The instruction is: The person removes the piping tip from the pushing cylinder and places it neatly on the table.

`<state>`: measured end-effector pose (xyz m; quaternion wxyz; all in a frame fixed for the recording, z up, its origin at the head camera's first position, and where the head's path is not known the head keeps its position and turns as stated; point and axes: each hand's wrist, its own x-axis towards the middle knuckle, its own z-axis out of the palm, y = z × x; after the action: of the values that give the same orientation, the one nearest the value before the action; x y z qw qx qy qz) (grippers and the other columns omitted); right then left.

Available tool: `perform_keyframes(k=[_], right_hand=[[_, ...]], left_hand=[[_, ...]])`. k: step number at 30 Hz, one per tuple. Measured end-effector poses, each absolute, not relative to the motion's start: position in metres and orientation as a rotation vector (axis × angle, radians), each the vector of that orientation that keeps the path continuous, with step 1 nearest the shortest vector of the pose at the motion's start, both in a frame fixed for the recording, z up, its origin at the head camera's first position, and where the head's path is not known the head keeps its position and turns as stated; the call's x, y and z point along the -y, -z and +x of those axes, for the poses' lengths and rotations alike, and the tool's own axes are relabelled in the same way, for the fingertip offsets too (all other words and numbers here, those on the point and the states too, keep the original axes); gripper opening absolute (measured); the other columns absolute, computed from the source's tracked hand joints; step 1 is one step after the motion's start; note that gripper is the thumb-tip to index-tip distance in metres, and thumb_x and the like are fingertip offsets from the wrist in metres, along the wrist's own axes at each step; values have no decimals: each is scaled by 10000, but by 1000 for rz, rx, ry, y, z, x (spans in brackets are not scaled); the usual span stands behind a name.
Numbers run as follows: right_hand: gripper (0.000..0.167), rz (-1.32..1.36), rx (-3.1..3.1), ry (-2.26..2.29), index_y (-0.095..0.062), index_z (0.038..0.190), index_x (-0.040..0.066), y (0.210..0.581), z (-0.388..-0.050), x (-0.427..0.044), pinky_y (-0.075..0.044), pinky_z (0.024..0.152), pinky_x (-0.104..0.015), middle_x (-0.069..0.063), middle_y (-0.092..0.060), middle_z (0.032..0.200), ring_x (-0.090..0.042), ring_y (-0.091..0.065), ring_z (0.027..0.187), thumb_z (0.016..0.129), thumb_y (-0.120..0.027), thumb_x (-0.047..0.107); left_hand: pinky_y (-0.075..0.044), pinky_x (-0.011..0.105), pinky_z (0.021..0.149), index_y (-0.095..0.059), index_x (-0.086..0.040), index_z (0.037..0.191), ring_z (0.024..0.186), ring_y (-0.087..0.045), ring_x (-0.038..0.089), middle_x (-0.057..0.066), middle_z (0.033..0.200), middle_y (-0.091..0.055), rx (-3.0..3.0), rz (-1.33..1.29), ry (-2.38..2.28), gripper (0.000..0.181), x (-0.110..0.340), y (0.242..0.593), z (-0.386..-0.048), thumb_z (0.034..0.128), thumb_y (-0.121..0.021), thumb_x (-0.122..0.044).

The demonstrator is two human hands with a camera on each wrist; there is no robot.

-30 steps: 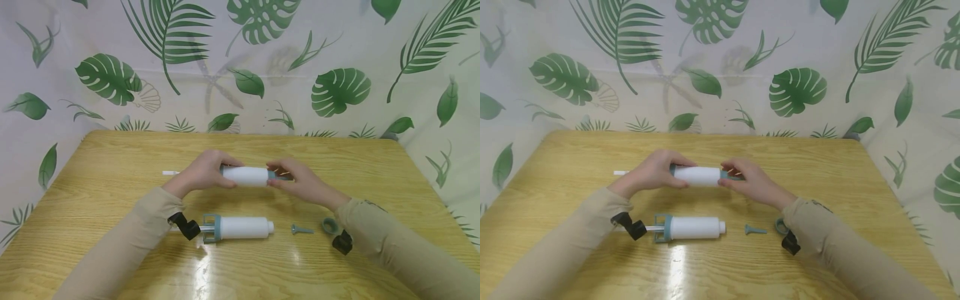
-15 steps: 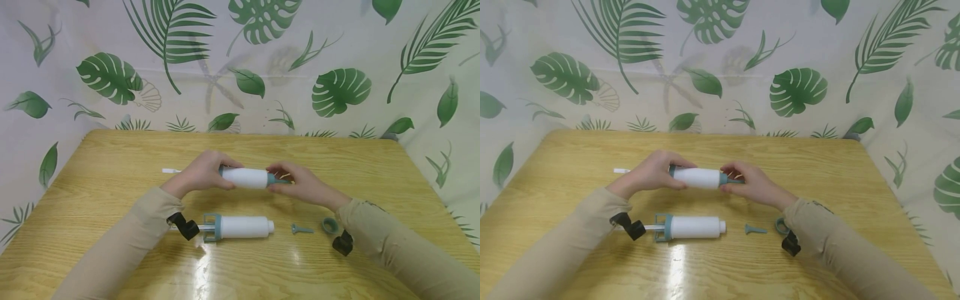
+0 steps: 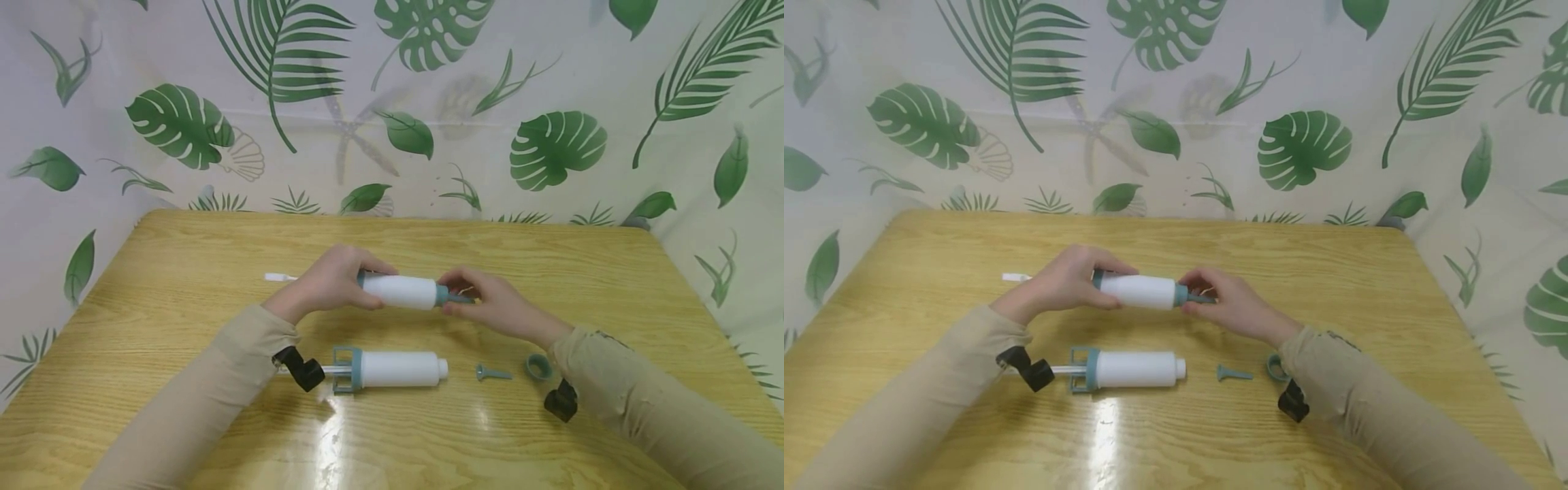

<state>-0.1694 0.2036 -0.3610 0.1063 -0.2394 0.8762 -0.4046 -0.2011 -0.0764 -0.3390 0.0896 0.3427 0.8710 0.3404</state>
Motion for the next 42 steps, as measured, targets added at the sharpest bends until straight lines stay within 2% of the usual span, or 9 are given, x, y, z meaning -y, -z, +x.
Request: perform_keyframes(k=[6, 10, 14, 18, 22, 26, 31, 36, 42], right_hand=[[458, -663, -2535, 1209, -522, 1316, 25, 360, -171, -205, -449, 956, -408, -102, -580, 1254, -250, -542, 1140, 935, -627, 258], [429, -649, -2555, 1150, -539, 1302, 35, 360, -170, -204, -417, 988, -449, -109, -595, 1241, -268, -536, 1168, 972, -558, 309], [407, -652, -2567, 1155, -557, 1262, 43, 362, -171, -204, -441, 962, -434, -91, -613, 1195, -253, -552, 1134, 944, -611, 292], [468, -666, -2566, 1201, -531, 1278, 39, 362, -172, -203, -454, 942, -415, -82, -599, 1209, -241, -551, 1114, 897, -681, 266], [457, -624, -2554, 1198, -504, 1329, 55, 361, -171, -204, -449, 940, -443, -99, -573, 1259, -251, -551, 1119, 967, -564, 327], [429, -581, -2505, 1211, -535, 1310, 67, 360, -170, -205, -457, 929, -450, -100, -607, 1205, -247, -577, 1090, 1013, -448, 364], [405, -604, -2488, 1230, -545, 1292, 55, 362, -170, -205, -453, 949, -424, -84, -621, 1183, -233, -574, 1107, 986, -528, 319], [517, -649, -2511, 1225, -497, 1345, 48, 361, -171, -206, -455, 947, -426, -93, -586, 1256, -255, -552, 1148, 915, -652, 291], [460, -645, -2534, 1166, -523, 1336, 68, 361, -171, -208, -458, 939, -438, -89, -591, 1250, -243, -558, 1136, 969, -553, 344]], left_hand=[[-502, 310, 764, -709, -116, 1147, 897, -616, 157, 32, 1083, -689, -2597, 1007, -1012, 442, 77, 339, -202, 723, -829, -152], [-502, 314, 766, -708, -119, 1150, 894, -616, 159, 32, 1085, -689, -2600, 1003, -1013, 442, 78, 338, -201, 725, -826, -149], [-503, 314, 760, -710, -120, 1145, 888, -615, 159, 33, 1082, -689, -2604, 999, -1015, 439, 78, 338, -201, 723, -827, -152], [-500, 313, 760, -711, -120, 1144, 890, -612, 159, 31, 1079, -689, -2608, 999, -1014, 439, 79, 338, -201, 722, -828, -160], [-496, 312, 754, -713, -125, 1142, 884, -606, 161, 27, 1076, -688, -2618, 1004, -1009, 435, 79, 337, -201, 724, -825, -168], [-498, 313, 755, -712, -130, 1145, 888, -606, 164, 26, 1086, -685, -2618, 995, -1011, 432, 79, 335, -200, 729, -822, -172], [-501, 319, 764, -712, -126, 1144, 894, -611, 166, 28, 1090, -686, -2617, 1002, -1013, 431, 79, 334, -200, 730, -823, -167], [-499, 317, 774, -710, -121, 1148, 902, -613, 160, 33, 1089, -688, -2603, 1027, -1031, 437, 80, 337, -202, 727, -824, -160], [-498, 312, 766, -709, -124, 1151, 896, -611, 159, 34, 1086, -688, -2602, 1033, -1026, 440, 79, 338, -203, 727, -823, -163]])
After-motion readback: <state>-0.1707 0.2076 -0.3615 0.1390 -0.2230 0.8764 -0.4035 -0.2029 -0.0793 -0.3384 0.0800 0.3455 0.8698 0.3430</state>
